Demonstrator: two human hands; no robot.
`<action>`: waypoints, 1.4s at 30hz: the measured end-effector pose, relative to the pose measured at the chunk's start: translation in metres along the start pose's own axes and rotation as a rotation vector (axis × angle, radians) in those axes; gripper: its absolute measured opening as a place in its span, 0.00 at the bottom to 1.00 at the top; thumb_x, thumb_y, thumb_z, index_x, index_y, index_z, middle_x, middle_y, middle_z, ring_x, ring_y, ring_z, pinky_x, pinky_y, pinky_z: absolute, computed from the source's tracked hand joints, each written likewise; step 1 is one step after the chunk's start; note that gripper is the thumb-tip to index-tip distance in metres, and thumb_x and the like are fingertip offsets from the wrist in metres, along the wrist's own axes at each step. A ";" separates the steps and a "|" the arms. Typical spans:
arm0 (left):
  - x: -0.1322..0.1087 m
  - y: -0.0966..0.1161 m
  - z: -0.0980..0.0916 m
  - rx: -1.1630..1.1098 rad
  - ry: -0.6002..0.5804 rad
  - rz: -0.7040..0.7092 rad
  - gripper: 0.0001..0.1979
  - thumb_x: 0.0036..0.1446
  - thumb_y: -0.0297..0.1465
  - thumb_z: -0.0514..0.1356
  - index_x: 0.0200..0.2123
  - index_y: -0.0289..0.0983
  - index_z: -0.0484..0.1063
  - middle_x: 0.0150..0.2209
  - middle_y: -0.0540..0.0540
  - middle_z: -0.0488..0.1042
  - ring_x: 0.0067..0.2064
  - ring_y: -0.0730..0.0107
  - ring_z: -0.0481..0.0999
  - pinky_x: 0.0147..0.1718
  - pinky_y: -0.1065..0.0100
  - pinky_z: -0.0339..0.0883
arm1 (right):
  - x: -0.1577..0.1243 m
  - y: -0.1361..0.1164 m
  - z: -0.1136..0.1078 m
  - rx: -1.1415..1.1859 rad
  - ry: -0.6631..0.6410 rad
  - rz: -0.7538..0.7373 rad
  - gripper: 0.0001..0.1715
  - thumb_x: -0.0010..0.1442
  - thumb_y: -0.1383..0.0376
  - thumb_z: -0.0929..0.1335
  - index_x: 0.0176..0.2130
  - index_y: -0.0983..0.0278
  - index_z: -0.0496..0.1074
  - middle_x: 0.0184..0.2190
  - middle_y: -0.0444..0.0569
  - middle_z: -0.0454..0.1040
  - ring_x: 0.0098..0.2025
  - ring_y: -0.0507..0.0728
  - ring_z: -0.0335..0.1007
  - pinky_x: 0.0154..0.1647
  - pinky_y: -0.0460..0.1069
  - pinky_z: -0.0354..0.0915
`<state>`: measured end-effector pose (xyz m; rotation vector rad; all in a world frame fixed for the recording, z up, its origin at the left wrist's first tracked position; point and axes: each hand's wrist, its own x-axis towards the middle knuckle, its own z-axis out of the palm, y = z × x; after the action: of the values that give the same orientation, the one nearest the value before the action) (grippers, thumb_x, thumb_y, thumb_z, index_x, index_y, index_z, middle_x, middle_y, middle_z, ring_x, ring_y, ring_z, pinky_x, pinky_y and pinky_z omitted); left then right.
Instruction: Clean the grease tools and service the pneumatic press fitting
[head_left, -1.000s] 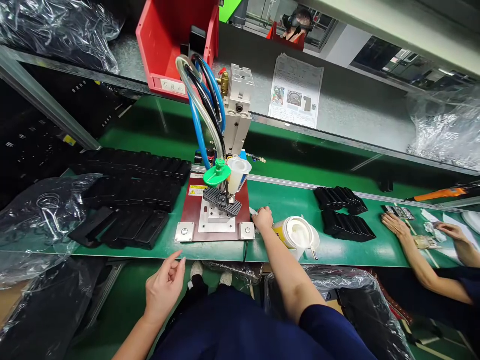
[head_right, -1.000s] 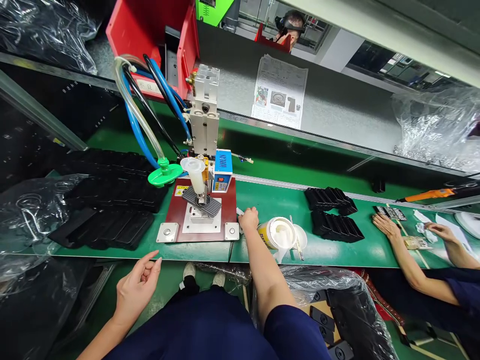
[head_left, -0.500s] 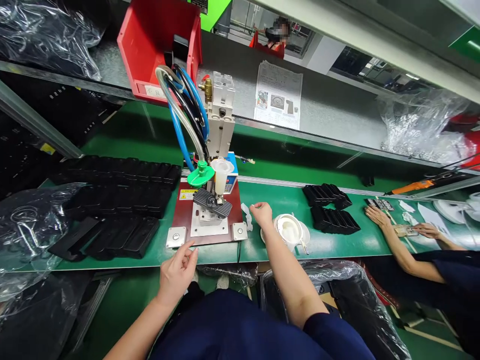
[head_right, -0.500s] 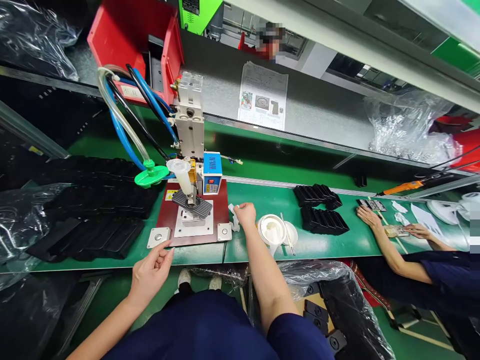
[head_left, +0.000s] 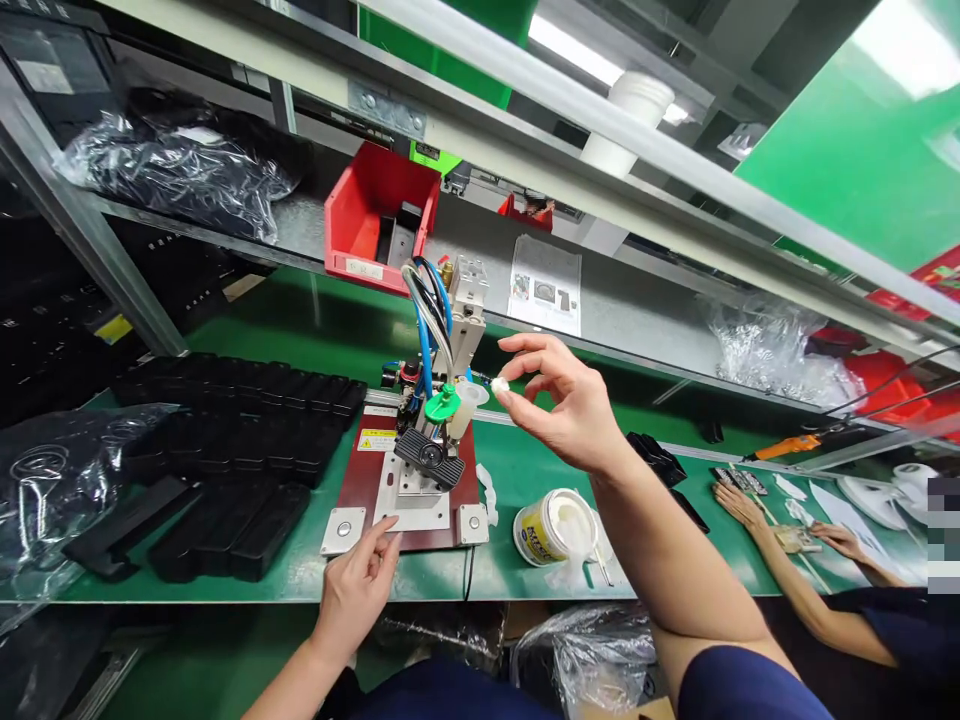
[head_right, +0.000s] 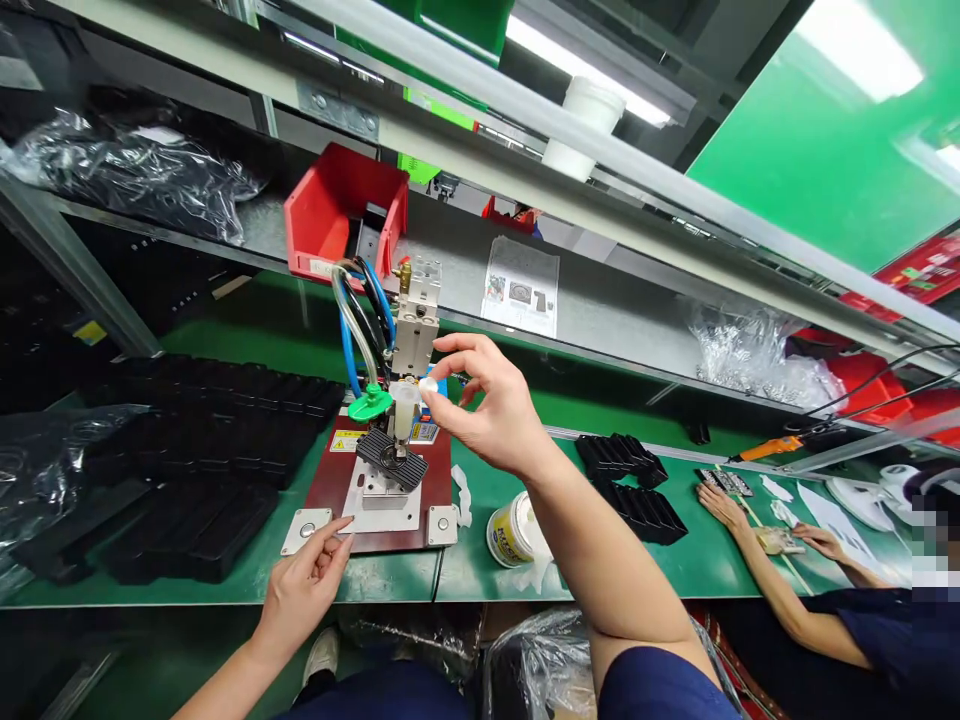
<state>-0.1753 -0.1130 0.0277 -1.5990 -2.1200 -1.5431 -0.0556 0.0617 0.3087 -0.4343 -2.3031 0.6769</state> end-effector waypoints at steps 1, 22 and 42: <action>-0.002 -0.002 -0.001 -0.006 0.006 -0.006 0.12 0.63 0.33 0.54 0.46 0.34 0.70 0.22 0.54 0.70 0.17 0.81 0.64 0.23 0.77 0.64 | 0.004 -0.001 0.001 -0.019 -0.044 -0.008 0.04 0.54 0.66 0.71 0.34 0.63 0.73 0.48 0.52 0.70 0.44 0.55 0.69 0.29 0.45 0.66; -0.017 -0.027 -0.004 0.013 0.056 -0.007 0.13 0.64 0.35 0.52 0.46 0.35 0.69 0.22 0.54 0.70 0.16 0.80 0.64 0.23 0.77 0.63 | 0.037 -0.015 -0.003 -0.384 -0.417 0.011 0.08 0.57 0.61 0.71 0.37 0.62 0.78 0.48 0.54 0.72 0.49 0.59 0.71 0.51 0.57 0.66; -0.019 -0.032 0.001 0.022 0.030 -0.013 0.13 0.64 0.34 0.53 0.48 0.35 0.69 0.22 0.54 0.71 0.17 0.80 0.64 0.24 0.77 0.64 | -0.002 -0.021 0.001 -0.619 -0.320 -0.191 0.28 0.54 0.77 0.62 0.52 0.62 0.72 0.63 0.56 0.59 0.63 0.63 0.57 0.58 0.63 0.63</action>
<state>-0.1906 -0.1233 -0.0048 -1.5488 -2.1289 -1.5318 -0.0577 0.0431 0.3193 -0.3911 -2.7985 -0.0876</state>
